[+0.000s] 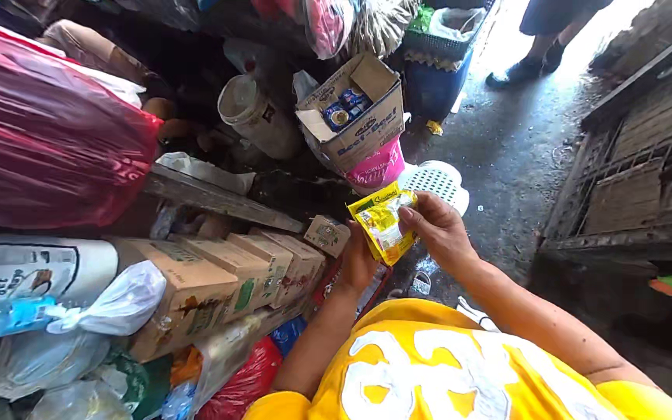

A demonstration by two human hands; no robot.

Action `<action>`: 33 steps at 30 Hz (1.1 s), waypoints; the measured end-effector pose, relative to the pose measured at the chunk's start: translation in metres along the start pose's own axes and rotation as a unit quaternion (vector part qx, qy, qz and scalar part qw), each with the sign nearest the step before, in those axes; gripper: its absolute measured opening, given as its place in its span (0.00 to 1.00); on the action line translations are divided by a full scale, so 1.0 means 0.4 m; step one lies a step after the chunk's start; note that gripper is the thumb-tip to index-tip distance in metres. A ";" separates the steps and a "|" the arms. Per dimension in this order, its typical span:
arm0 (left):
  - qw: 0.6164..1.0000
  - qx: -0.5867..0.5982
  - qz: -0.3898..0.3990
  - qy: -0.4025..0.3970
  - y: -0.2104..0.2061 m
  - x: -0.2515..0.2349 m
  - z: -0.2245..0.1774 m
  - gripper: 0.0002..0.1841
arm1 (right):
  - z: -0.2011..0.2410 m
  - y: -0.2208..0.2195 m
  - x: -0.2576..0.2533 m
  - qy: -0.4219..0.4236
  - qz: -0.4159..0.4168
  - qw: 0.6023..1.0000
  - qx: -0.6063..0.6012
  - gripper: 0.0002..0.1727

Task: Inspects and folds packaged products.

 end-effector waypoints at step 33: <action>0.693 0.321 -0.455 -0.457 0.039 -0.247 -0.160 0.26 | -0.296 0.695 -0.393 -0.014 0.452 0.755 0.475 0.27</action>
Point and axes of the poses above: each hand's wrist, its own x-axis away from the middle knuckle, its own y-axis out of the back of the hand, z = x × y, the point moved 8 cm from there along -x, towards the middle knuckle, and after that the axes turned 12 degrees about x, right-handed, at the moved point
